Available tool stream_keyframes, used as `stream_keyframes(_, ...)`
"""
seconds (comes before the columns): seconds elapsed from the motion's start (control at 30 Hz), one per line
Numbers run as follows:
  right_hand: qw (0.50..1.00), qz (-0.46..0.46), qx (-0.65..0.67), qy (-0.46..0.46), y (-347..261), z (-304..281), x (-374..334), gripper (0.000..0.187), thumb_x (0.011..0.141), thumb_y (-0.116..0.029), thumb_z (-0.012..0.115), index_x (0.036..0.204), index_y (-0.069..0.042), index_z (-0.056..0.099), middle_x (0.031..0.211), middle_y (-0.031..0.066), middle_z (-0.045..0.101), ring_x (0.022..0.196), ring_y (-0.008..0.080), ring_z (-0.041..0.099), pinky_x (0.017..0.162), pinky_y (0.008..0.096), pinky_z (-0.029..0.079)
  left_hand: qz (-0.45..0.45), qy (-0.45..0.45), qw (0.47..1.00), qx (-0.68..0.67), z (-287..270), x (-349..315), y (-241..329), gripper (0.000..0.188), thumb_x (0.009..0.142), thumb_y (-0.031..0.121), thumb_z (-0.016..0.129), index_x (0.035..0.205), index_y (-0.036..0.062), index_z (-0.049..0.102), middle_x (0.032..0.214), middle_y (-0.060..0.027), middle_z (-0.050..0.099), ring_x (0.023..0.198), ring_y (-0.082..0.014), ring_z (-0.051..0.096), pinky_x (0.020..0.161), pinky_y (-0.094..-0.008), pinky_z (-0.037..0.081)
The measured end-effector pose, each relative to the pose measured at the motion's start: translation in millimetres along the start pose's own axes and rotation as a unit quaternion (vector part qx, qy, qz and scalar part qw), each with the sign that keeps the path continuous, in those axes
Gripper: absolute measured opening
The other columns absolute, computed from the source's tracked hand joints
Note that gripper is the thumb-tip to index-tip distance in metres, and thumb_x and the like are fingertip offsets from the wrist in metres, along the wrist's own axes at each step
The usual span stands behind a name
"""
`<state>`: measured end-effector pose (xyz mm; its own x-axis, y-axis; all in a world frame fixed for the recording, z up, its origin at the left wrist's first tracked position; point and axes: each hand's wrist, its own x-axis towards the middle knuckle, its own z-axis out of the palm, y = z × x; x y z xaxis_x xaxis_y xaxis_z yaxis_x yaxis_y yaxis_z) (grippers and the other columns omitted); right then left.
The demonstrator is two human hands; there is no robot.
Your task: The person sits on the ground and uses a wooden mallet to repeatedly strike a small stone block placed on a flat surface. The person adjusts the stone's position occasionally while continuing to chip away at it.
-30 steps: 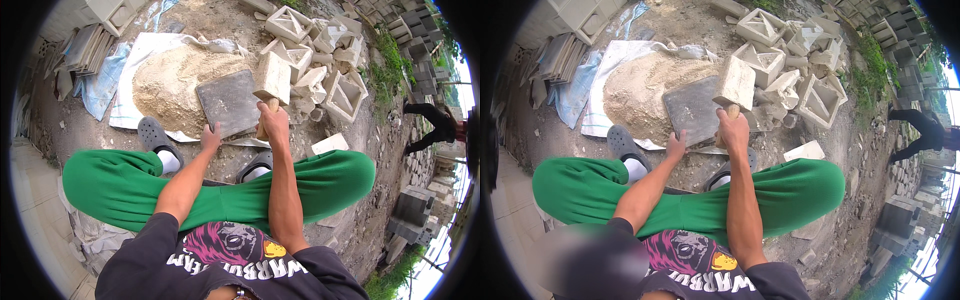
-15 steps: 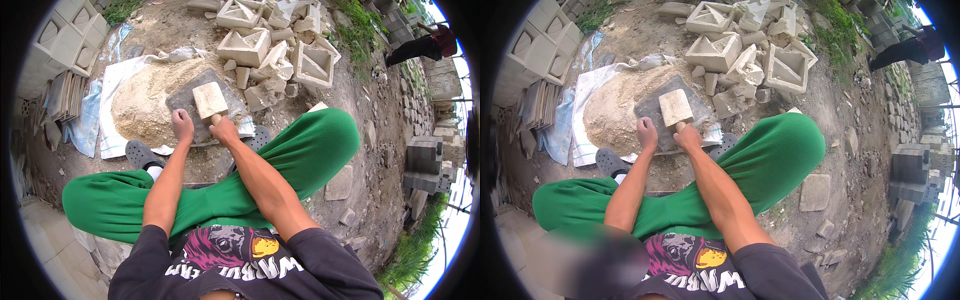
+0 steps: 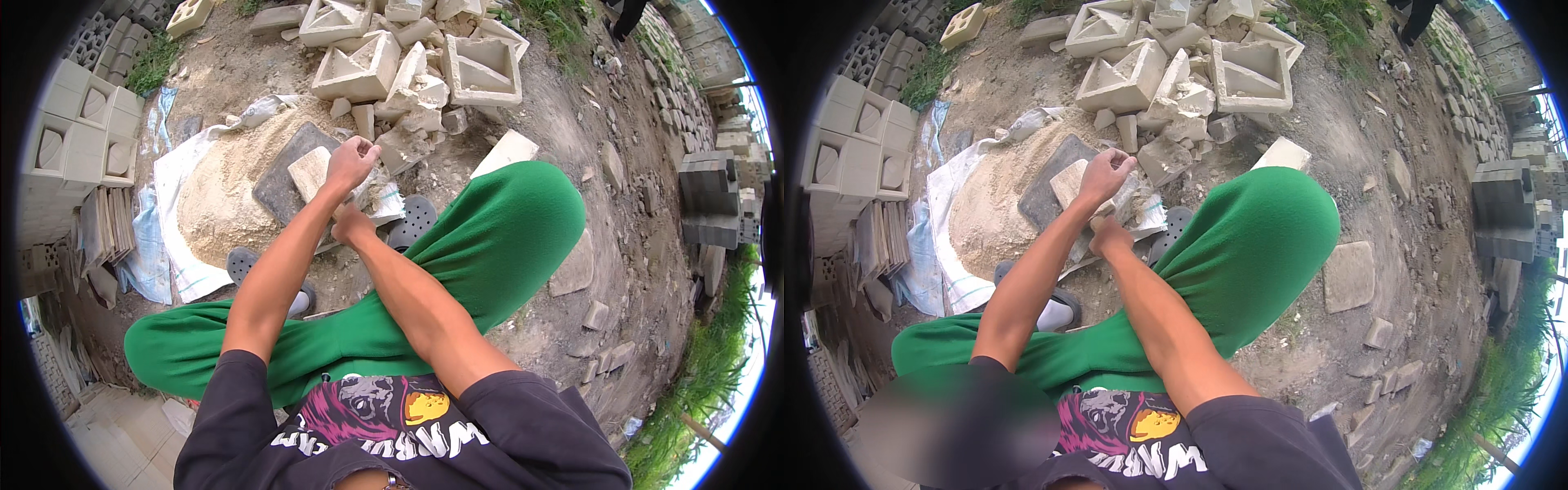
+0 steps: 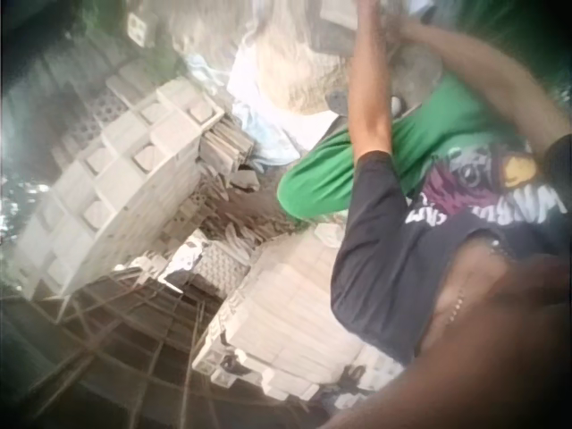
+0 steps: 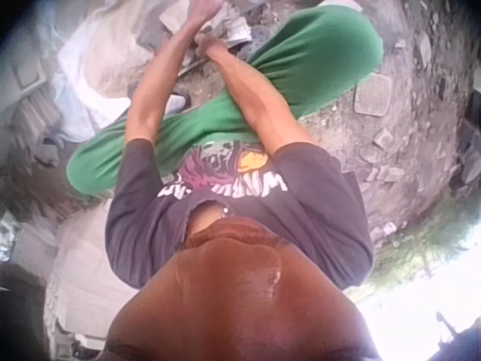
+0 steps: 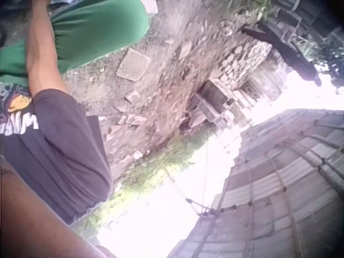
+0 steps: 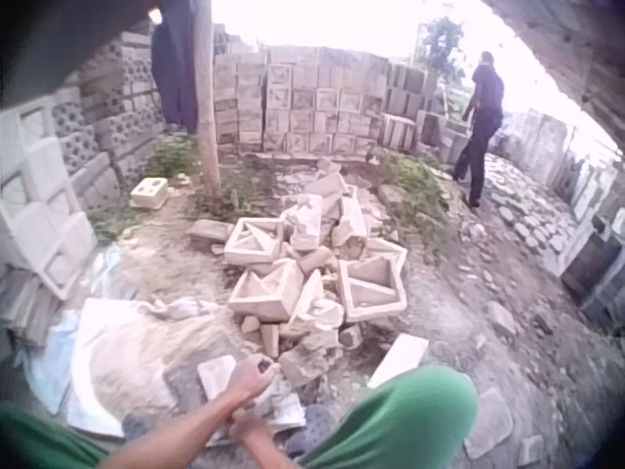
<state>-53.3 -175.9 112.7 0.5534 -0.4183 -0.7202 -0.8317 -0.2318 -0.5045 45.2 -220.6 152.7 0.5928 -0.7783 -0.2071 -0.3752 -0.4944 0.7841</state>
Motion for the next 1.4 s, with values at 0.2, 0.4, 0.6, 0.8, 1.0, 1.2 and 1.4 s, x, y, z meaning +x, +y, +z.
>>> stream_keyframes(0.2, 0.992, -0.061, 0.102, 0.049, 21.0, 31.7, 22.1, 0.066, 0.083, -0.029, 0.068, 0.134, 0.006, 0.044, 0.129, 0.0259, 0.061, 0.119, 0.0392, 0.061, 0.098, 0.0471, 0.049, -0.169, -0.067, 0.947, -0.265, 64.6, 46.7, 13.9, 0.057, 0.089, 0.039, 0.074, 0.118, -0.0086, 0.06, 0.114, -0.0172, 0.064, 0.1, -0.0236, 0.066, 0.086, -0.0326, 0.055)
stream_keyframes(0.4, 0.98, -0.104, 0.155, 0.07, 29.0, 51.8, 27.5, 0.074, 0.085, -0.034, 0.067, 0.139, 0.008, 0.037, 0.128, 0.0297, 0.059, 0.119, 0.0438, 0.059, 0.098, 0.0496, 0.049, -0.245, 0.092, 0.925, -0.275, 98.5, 106.9, 70.6, 0.115, 0.075, 0.053, 0.083, 0.149, -0.0098, 0.021, 0.138, -0.0249, 0.047, 0.125, -0.0296, 0.052, 0.092, -0.0342, 0.055)
stream_keyframes(0.6, 0.996, 0.019, 0.09, 0.014, 4.7, 27.0, 12.9, 0.07, 0.083, -0.021, 0.066, 0.14, 0.008, 0.038, 0.129, 0.0277, 0.058, 0.118, 0.0402, 0.061, 0.097, 0.0494, 0.05, -0.223, -0.032, 0.971, -0.077, 71.9, 149.4, 62.5, 0.085, 0.078, 0.046, 0.077, 0.134, -0.0101, 0.047, 0.132, -0.0227, 0.054, 0.116, -0.0246, 0.06, 0.083, -0.0355, 0.057)
stream_keyframes(0.8, 0.995, 0.046, 0.087, 0.017, -7.4, 14.1, 0.2, 0.073, 0.081, -0.018, 0.067, 0.142, 0.008, 0.036, 0.13, 0.0263, 0.058, 0.119, 0.0388, 0.06, 0.096, 0.0492, 0.051, -0.227, -0.063, 0.922, -0.308, 63.4, 159.6, 39.3, 0.041, 0.089, 0.017, 0.066, 0.113, -0.014, 0.057, 0.112, -0.0148, 0.058, 0.092, -0.0232, 0.065, 0.073, -0.0319, 0.064)
stream_keyframes(1.0, 0.995, 0.055, 0.087, 0.01, -3.6, 10.9, 7.2, 0.071, 0.081, -0.018, 0.066, 0.141, 0.007, 0.037, 0.131, 0.0261, 0.057, 0.119, 0.0386, 0.061, 0.096, 0.0489, 0.051, -0.227, -0.045, 0.898, -0.375, 62.6, 157.0, 52.7, 0.039, 0.094, 0.008, 0.055, 0.121, -0.0194, 0.046, 0.117, -0.0148, 0.05, 0.094, -0.0235, 0.062, 0.077, -0.0329, 0.066)
stream_keyframes(1.2, 0.995, 0.034, 0.088, 0.026, -2.7, 6.3, 1.6, 0.069, 0.081, -0.015, 0.06, 0.139, 0.014, 0.036, 0.121, 0.0308, 0.062, 0.113, 0.0424, 0.063, 0.095, 0.0481, 0.051, -0.246, -0.033, 0.877, -0.412, 57.0, 161.6, 54.4, 0.04, 0.095, 0.006, 0.055, 0.126, -0.0168, 0.043, 0.115, -0.0133, 0.048, 0.093, -0.0236, 0.06, 0.078, -0.0339, 0.067)
stream_keyframes(1.4, 0.994, -0.021, 0.099, 0.036, -0.1, -5.3, -4.3, 0.063, 0.077, -0.029, 0.07, 0.122, 0.01, 0.052, 0.11, 0.0302, 0.067, 0.109, 0.042, 0.064, 0.093, 0.0476, 0.052, -0.233, -0.153, 0.931, -0.237, 39.3, 161.1, 66.4, 0.049, 0.095, 0.029, 0.066, 0.122, -0.0101, 0.054, 0.113, -0.0191, 0.06, 0.093, -0.0302, 0.068, 0.072, -0.0381, 0.064)
